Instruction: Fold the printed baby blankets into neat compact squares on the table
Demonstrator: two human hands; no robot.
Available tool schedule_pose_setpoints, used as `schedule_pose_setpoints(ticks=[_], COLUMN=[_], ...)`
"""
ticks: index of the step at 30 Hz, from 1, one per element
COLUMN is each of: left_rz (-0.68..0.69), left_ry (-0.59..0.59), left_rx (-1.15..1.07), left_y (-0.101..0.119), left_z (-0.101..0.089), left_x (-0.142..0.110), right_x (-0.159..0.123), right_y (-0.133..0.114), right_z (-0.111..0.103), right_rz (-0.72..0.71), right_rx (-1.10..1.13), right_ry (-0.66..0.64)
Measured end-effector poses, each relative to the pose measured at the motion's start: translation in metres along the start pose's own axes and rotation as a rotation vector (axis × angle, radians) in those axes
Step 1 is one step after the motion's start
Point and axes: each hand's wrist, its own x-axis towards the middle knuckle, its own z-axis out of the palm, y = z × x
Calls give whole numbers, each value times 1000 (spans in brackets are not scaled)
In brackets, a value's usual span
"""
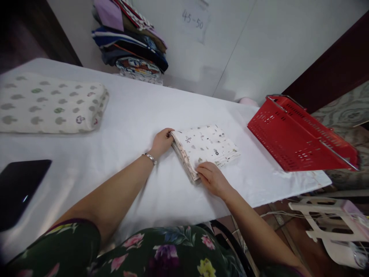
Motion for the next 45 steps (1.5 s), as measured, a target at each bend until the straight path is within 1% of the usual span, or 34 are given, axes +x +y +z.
schedule_pose_setpoints(ticks=[3, 8, 13, 17, 21, 24, 28, 31, 34, 41, 45], left_rz=[-2, -11, -12, -11, -5, -15, -9, 2, 6, 3, 6], left_ry=[-7, -9, -9, -7, -5, -7, 0, 2, -3, -12, -5], left_rx=[1, -16, -11, -21, -17, -14, -21, -26, -24, -27, -26], left_y=[1, 1, 0, 1, 2, 2, 0, -1, -1, 0, 0], left_z=[-1, 0, 0, -1, -1, -1, 1, 1, 0, 0, 0], left_x=[0, 0, 0, -1, -1, -1, 0, 0, 0, 0, 0], right_x=[1, 4, 7, 5, 2, 1, 2, 0, -2, 1, 4], right_y=[1, 1, 2, 4, 6, 6, 1, -4, -8, -10, -10], right_z=[-1, -5, -4, -3, -6, -7, 1, 11, 16, 9, 8], right_rz=[-46, -79, -107, -91, -19, 21, 57, 18, -35, -57, -54], right_rx=[-35, -96, -137, -100, 7, 41, -42, -160, -222, -244, -258], right_ry=[-35, -102, -129, -99, -55, -41, 13, 39, 40, -59, -88])
